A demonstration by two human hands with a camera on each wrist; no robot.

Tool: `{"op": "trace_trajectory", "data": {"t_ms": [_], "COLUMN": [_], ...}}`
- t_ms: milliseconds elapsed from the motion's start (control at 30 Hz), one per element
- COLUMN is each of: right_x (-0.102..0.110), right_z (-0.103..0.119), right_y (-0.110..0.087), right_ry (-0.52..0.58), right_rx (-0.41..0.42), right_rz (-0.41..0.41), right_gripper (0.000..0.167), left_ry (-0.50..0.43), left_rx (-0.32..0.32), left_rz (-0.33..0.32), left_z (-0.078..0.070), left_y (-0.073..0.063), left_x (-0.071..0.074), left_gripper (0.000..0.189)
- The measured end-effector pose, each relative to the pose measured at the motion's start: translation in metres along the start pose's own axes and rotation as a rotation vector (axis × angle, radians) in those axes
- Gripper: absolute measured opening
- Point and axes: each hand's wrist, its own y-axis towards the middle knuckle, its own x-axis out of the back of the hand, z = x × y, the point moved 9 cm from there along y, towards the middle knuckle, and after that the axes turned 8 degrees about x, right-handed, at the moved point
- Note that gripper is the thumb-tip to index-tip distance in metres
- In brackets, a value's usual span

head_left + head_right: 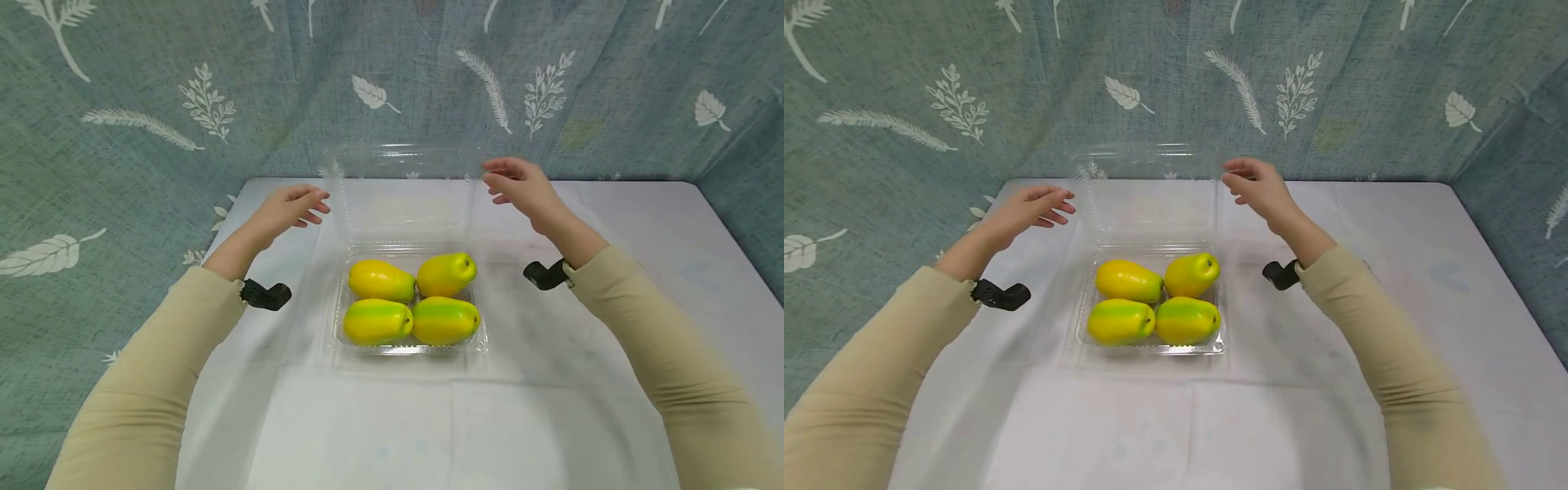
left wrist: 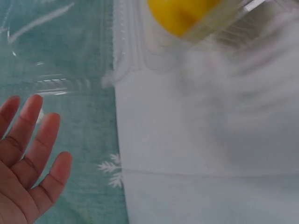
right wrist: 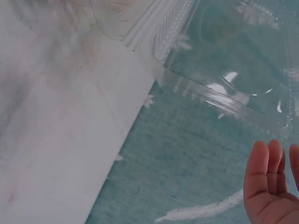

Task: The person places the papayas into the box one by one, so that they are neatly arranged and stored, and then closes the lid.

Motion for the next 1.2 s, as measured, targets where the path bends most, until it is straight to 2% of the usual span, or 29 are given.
{"op": "trace_trajectory", "data": {"t_ms": [233, 567, 667, 800, 1000, 1200], "right_x": [0.004, 0.000, -0.003, -0.009, -0.016, -0.023], "right_z": [0.015, 0.027, 0.027, 0.025, 0.019, 0.009], "right_y": [-0.018, -0.043, -0.051, -0.065, -0.085, -0.100], "right_ry": [-0.017, 0.105, 0.117, 0.123, 0.141, 0.112], "right_rx": [0.077, 0.122, 0.114, 0.094, 0.055, 0.012], "right_rz": [0.040, 0.116, 0.146, 0.197, 0.266, 0.285], "right_gripper": [0.043, 0.039, 0.038, 0.037, 0.030, 0.039], "left_ry": [0.008, 0.015, 0.011, -0.020, -0.091, -0.102], "left_rx": [-0.052, -0.021, -0.018, -0.025, -0.096, -0.094], "left_rz": [0.008, -0.033, -0.022, 0.036, 0.077, 0.100], "left_z": [-0.016, -0.024, -0.020, -0.013, -0.013, -0.005], "left_y": [-0.021, -0.050, -0.059, -0.072, -0.091, -0.104], "left_x": [0.007, 0.012, 0.009, 0.003, -0.007, -0.023], "left_gripper": [0.066, 0.075, 0.070, 0.058, 0.035, 0.035]}}
